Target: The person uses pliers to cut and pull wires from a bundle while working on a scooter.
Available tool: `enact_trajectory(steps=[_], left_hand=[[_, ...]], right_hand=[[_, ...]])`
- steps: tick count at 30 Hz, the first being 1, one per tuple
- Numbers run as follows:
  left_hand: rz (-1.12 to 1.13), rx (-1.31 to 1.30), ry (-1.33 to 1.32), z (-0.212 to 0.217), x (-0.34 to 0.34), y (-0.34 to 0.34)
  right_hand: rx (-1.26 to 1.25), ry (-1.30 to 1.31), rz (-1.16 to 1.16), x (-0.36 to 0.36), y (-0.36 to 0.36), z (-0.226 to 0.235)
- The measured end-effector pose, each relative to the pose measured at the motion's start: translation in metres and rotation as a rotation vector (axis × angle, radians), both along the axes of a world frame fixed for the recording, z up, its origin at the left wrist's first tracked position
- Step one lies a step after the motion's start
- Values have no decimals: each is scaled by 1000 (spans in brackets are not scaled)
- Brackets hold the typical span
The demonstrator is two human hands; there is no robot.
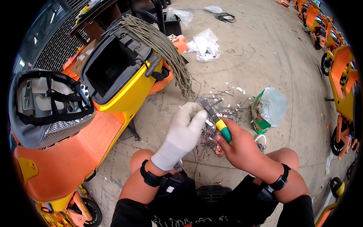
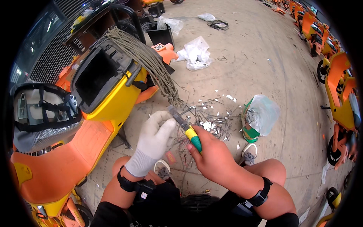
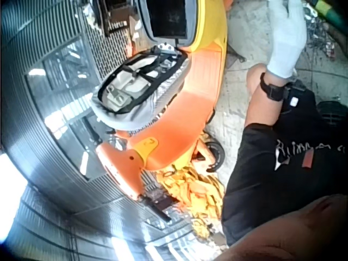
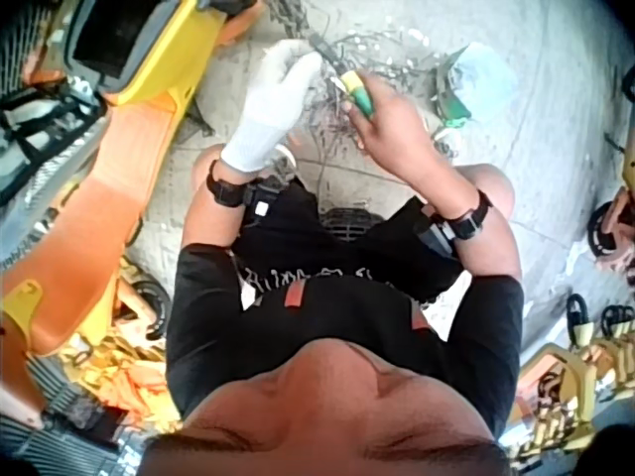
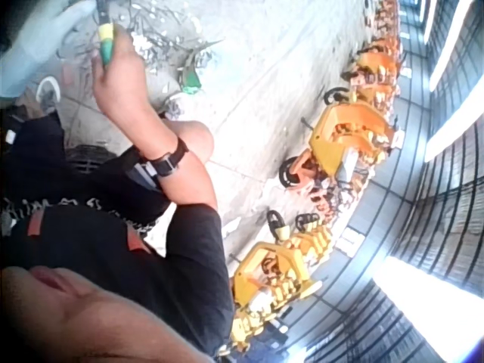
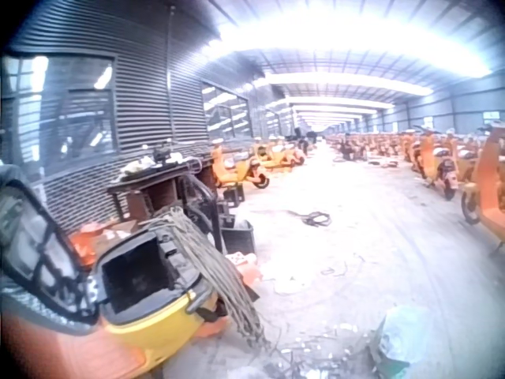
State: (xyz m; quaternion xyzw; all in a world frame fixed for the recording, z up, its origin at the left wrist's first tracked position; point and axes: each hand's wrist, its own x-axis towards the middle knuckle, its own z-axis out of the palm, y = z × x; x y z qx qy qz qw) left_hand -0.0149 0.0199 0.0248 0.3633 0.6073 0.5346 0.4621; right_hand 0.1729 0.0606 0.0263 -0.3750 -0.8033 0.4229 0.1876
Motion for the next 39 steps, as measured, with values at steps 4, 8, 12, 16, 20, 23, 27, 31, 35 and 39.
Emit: enact_trajectory(steps=[4,8,12,16,20,23,27,31,35,39], left_hand=[[-48,-71,-347,9,-7,1],[-135,-107,-679,11,-15,-2],[-247,-149,-942,5,-27,-7],[-274,-240,-1073,5,-32,-3],[-156,-139,-505,5,-17,2],[-60,4,120,-9,-11,1],[11,73,632,0,0,-1],[23,103,361,-4,-3,-5],[-47,-42,-384,11,-10,-5],[-131,-96,-832,4,-20,-9]], right_hand=[[98,3,27,2,3,-5],[185,7,72,3,7,-7],[349,30,133,6,14,-9],[369,3,128,6,17,-6],[130,-78,61,2,14,-1],[-53,-175,34,-3,11,10],[-154,-182,2,-4,8,16],[7,-7,25,-2,1,-3],[141,27,58,-1,2,-7],[226,42,116,0,7,-7]])
